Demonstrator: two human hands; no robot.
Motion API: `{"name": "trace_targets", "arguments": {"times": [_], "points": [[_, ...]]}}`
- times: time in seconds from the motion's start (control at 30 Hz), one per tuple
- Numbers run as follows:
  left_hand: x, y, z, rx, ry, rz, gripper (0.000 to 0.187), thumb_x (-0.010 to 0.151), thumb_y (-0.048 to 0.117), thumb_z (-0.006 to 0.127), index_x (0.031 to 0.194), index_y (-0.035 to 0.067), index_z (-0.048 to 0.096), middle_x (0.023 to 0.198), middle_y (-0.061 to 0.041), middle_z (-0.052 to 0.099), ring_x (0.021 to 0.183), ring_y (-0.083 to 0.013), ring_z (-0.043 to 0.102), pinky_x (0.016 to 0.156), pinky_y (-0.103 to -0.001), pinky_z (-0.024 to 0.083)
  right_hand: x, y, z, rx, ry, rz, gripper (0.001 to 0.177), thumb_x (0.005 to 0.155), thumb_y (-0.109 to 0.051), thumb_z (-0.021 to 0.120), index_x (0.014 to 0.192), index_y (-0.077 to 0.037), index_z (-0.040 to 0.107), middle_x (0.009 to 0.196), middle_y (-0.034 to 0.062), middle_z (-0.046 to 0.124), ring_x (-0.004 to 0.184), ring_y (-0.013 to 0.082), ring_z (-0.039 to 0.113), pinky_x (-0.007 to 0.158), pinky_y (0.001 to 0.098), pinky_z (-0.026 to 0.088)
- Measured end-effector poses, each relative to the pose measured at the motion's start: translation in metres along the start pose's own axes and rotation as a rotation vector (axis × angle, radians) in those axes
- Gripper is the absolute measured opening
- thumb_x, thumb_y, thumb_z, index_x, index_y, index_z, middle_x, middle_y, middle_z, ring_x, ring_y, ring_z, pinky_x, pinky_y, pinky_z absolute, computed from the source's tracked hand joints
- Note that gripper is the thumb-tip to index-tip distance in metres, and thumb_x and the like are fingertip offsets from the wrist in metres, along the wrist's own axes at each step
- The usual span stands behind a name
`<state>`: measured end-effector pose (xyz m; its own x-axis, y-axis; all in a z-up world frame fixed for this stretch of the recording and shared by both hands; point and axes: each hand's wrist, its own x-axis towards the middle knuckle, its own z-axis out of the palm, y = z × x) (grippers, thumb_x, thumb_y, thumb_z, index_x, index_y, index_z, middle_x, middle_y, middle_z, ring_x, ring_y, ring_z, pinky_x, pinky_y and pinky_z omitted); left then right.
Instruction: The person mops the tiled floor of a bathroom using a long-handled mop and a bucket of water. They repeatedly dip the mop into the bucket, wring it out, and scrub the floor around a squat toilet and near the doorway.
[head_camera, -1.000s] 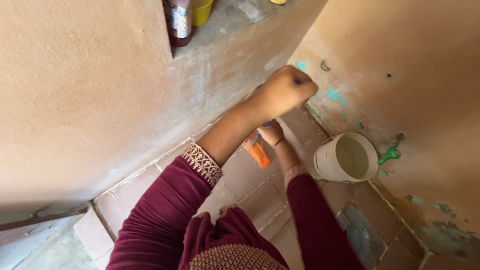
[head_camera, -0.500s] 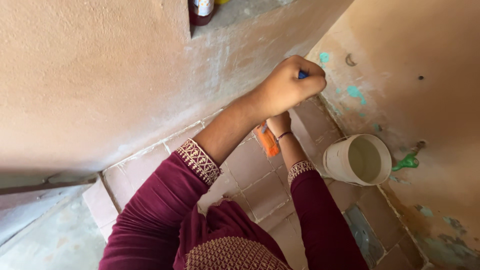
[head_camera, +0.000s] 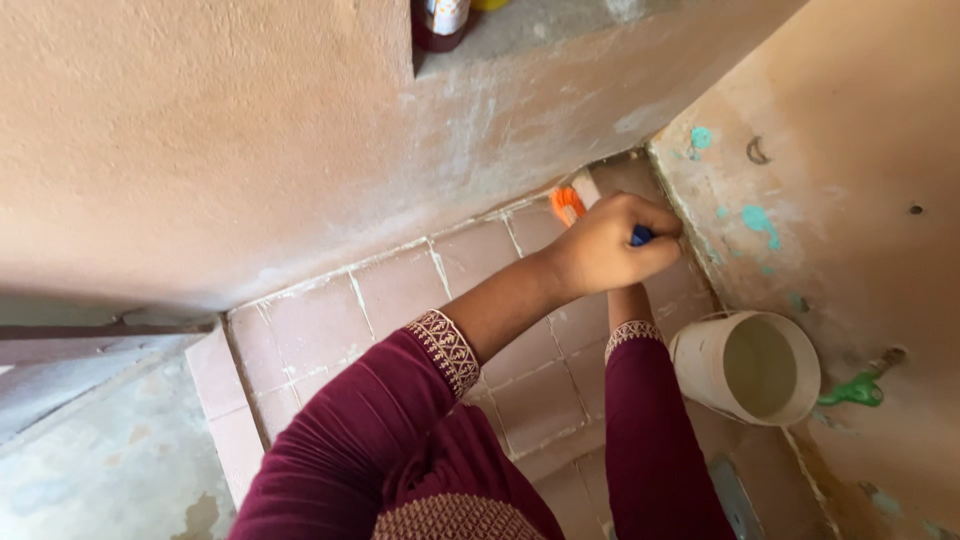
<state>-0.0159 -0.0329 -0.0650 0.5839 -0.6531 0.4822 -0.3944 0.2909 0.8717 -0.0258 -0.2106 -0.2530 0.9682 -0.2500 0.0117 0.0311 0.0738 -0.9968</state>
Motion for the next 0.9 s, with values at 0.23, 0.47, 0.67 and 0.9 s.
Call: {"name": "trace_targets", "arguments": {"times": [0.23,0.47,0.67,0.9], "points": [[0.013,0.010,-0.022,-0.019,0.179,-0.113,0.016,0.090,0.015,0.060,0.086,0.001,0.067,0.071,-0.012,0.063,0.065,-0.0185,0.057,0.063,-0.034,0.052,0.042,0.033,0.004,-0.038,-0.091,-0.027,0.045,0.101,-0.036,0.056,0.137,-0.009,0.049,0.135,0.0053,0.055,0.128,0.0137,0.052,0.106,0.0336,0.044],[0.007,0.034,-0.025,0.082,0.391,-0.011,0.027,0.095,0.025,0.066,0.081,0.002,0.068,0.069,-0.006,0.068,0.059,-0.0085,0.062,0.057,-0.027,0.051,0.013,-0.052,0.059,0.576,-0.204,-0.087,0.042,0.101,-0.045,0.058,0.117,-0.007,0.059,0.102,0.0015,0.052,0.098,0.0097,0.051,0.088,0.0263,0.043],[0.003,0.035,-0.028,-0.377,0.185,-0.104,0.048,0.106,0.041,0.057,0.082,0.003,0.076,0.067,0.000,0.066,0.051,-0.0058,0.053,0.050,-0.023,0.044,-0.005,-0.101,0.083,1.161,-0.110,0.228,0.058,0.102,-0.051,0.055,0.075,-0.002,0.071,0.046,-0.0064,0.034,0.043,0.0049,0.032,0.046,0.0203,0.030],[0.030,0.048,-0.027,-0.528,0.109,-0.113,0.044,0.103,0.038,0.062,0.082,0.002,0.075,0.069,-0.001,0.068,0.051,-0.0069,0.049,0.050,-0.025,0.043,-0.004,-0.096,0.080,1.275,-0.059,0.107,0.051,0.100,-0.048,0.056,0.083,-0.002,0.072,0.054,-0.0004,0.040,0.051,0.0102,0.038,0.053,0.0241,0.034]]}}
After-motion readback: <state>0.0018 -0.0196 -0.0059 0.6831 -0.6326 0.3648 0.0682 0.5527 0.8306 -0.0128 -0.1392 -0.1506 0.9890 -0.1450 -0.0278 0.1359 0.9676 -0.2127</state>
